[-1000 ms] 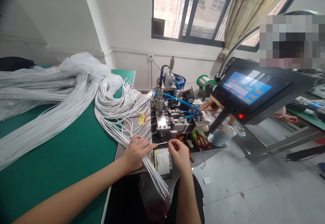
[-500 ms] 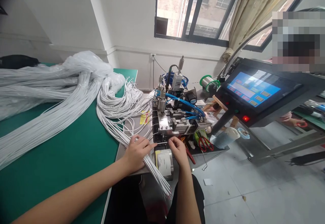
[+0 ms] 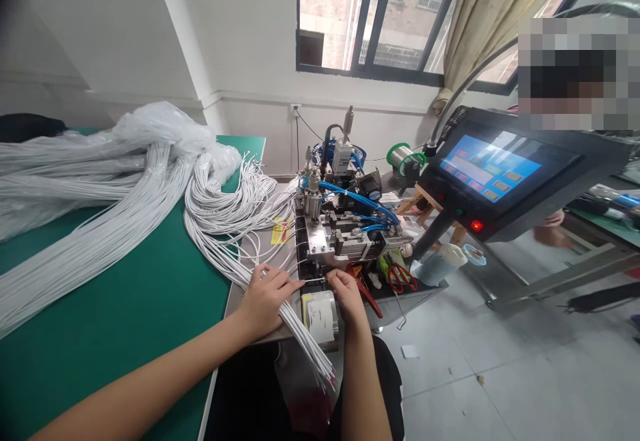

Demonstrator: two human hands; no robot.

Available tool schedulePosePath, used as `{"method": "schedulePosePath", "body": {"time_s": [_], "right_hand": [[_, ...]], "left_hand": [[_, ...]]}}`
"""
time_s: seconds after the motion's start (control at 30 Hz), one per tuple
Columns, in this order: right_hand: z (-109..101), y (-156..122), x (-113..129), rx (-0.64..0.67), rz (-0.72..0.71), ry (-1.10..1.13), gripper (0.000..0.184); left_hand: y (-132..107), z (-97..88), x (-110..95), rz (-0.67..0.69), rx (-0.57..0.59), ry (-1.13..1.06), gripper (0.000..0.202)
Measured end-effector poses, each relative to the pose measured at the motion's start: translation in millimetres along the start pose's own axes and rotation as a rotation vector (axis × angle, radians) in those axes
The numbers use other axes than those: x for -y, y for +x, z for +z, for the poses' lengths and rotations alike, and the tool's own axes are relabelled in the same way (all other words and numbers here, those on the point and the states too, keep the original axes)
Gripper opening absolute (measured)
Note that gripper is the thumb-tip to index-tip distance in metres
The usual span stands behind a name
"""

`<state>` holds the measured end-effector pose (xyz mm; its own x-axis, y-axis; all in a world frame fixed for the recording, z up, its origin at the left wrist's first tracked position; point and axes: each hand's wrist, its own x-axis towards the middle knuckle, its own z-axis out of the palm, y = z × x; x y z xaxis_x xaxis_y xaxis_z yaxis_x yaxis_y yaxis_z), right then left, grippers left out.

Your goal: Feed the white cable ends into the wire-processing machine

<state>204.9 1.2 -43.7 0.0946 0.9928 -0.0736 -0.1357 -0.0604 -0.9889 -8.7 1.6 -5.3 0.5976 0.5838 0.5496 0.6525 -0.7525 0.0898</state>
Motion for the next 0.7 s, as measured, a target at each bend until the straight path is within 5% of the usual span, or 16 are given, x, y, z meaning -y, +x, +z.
{"method": "schedulePosePath", "body": {"time_s": [0.43,0.7], "right_hand": [[-19.0,-33.8,8.3,-0.181,-0.118,-0.141,0.037],[-20.2,-65.4,35.3,0.036,-0.125,-0.275,0.033]], "left_hand": [[-1.1,2.0,1.0,-0.102,-0.026,0.016,0.033],[-0.5,-4.4,1.4,0.038,-0.098,-0.055,0.038]]}}
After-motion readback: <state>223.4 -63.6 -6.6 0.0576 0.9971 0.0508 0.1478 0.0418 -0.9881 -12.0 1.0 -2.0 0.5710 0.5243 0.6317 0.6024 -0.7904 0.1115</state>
